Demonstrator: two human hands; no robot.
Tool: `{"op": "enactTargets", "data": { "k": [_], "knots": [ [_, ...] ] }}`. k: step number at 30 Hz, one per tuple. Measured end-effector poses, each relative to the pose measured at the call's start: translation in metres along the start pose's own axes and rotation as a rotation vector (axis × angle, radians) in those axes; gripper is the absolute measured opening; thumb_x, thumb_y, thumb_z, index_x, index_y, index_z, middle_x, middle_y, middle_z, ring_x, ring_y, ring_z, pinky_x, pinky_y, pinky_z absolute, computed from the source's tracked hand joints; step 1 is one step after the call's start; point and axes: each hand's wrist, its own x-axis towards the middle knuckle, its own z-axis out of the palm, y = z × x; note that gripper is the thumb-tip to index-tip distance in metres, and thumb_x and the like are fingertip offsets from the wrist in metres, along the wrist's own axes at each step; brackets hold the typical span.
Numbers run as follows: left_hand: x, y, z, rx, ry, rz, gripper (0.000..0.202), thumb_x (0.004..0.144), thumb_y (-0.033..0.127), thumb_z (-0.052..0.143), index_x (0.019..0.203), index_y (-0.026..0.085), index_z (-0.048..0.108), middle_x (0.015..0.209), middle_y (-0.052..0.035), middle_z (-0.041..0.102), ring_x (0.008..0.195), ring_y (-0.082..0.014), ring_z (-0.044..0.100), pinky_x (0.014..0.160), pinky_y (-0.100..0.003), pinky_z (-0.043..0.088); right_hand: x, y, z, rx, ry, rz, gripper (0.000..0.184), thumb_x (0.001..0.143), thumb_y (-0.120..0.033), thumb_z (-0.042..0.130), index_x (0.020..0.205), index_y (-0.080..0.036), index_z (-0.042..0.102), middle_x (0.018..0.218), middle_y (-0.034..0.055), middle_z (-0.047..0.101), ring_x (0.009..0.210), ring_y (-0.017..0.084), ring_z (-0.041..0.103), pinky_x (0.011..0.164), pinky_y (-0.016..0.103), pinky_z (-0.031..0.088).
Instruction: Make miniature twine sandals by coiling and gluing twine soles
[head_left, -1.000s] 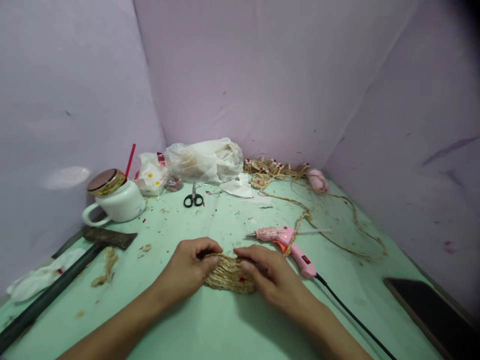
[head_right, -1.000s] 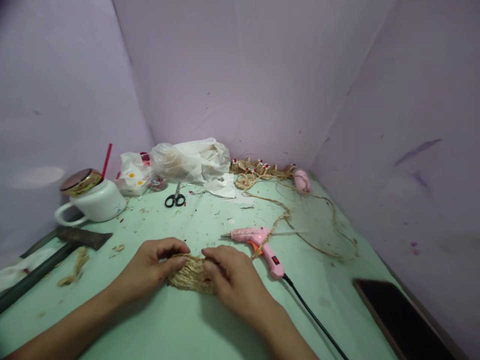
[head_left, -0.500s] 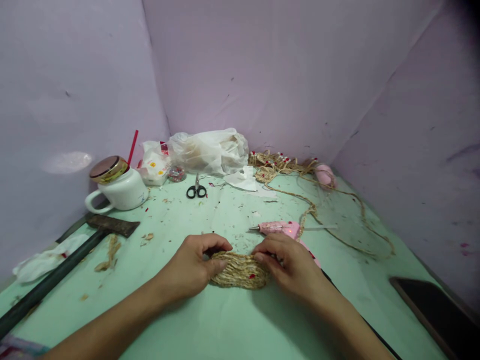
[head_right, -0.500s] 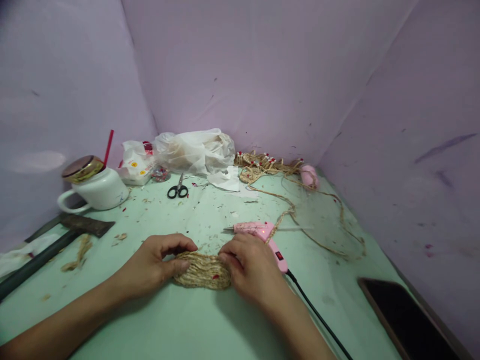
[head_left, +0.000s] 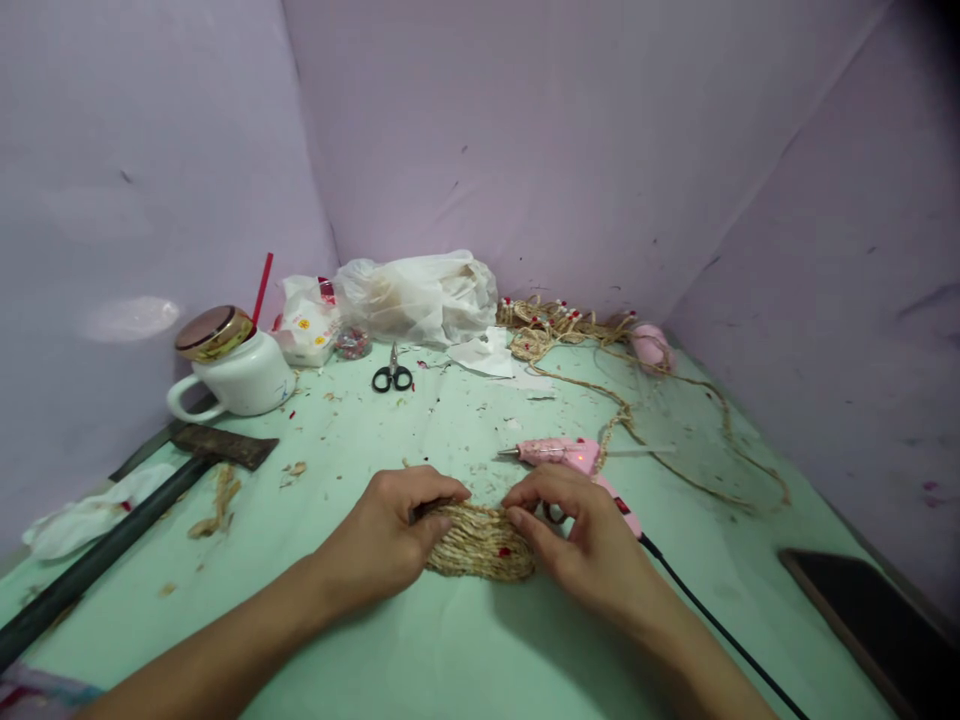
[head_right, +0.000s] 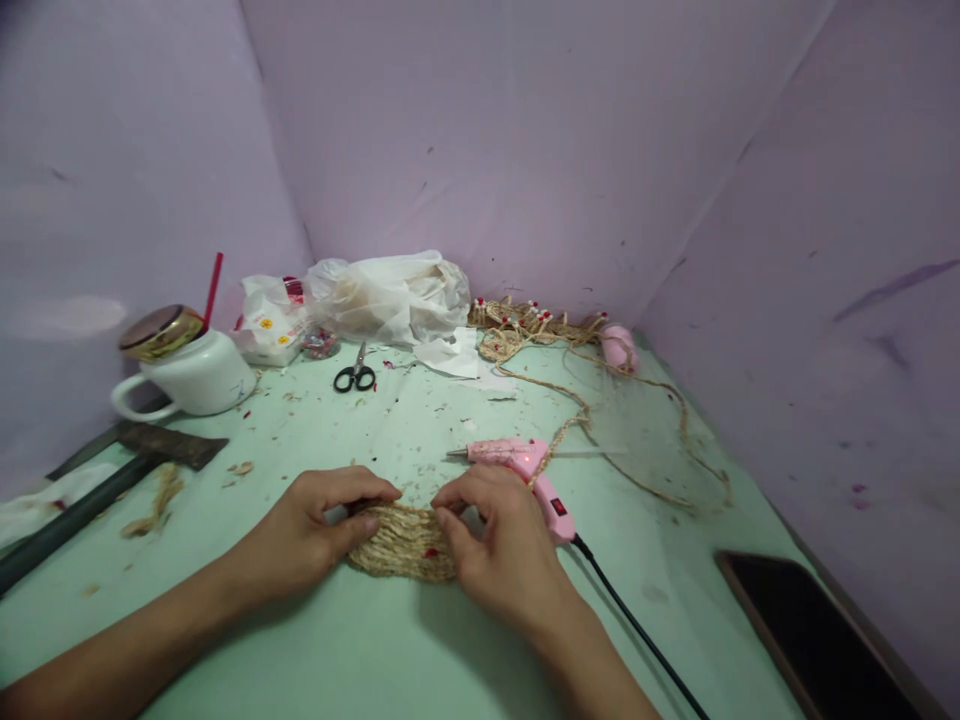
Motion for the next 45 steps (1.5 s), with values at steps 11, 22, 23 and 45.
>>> {"op": "enactTargets", "data": {
  "k": [11, 22, 23, 45],
  "knots": [
    [0.0, 0.004, -0.002, -0.057, -0.04, -0.111, 0.027, 0.066, 0.01, 0.051, 0.086, 0.016, 0.068, 0.084, -0.0026, 0.068, 0.079, -0.0174, 0.06, 0.072, -0.026, 0.045, 0.001, 0.016, -0.008, -0.079, -0.065, -0.074, 0.02, 0.079, -0.018, 0.052, 0.096, -0.019, 0.061, 0.088, 0.0067, 0.068, 0.084, 0.021, 0.061, 0.076, 0.038, 0.046],
    [0.001, 0.004, -0.001, -0.076, 0.015, -0.165, 0.025, 0.064, 0.013, 0.054, 0.085, 0.016, 0.068, 0.082, -0.0031, 0.069, 0.078, -0.0185, 0.06, 0.072, -0.028, 0.045, -0.016, 0.017, -0.039, -0.179, 0.317, 0.129, 0.011, 0.08, -0.032, 0.057, 0.08, -0.023, 0.062, 0.077, 0.004, 0.066, 0.069, 0.02, 0.062, 0.055, 0.03, 0.049],
    [0.0, 0.004, -0.001, -0.078, 0.016, -0.16, 0.025, 0.064, 0.013, 0.053, 0.084, 0.016, 0.068, 0.082, -0.003, 0.069, 0.078, -0.0186, 0.06, 0.072, -0.028, 0.045, -0.016, 0.018, -0.041, -0.197, 0.308, 0.116, 0.011, 0.08, -0.032, 0.057, 0.082, -0.023, 0.063, 0.078, 0.0045, 0.067, 0.07, 0.02, 0.063, 0.057, 0.031, 0.049],
    [-0.003, -0.004, 0.001, 0.208, 0.112, -0.008, 0.013, 0.076, 0.017, 0.051, 0.085, 0.017, 0.06, 0.084, -0.0049, 0.061, 0.078, -0.0169, 0.056, 0.071, -0.029, 0.044, -0.014, 0.013, -0.009, -0.172, 0.084, -0.208, 0.02, 0.082, -0.019, 0.052, 0.101, -0.023, 0.057, 0.105, 0.0089, 0.06, 0.102, 0.025, 0.052, 0.087, 0.043, 0.041]
  ]
}}
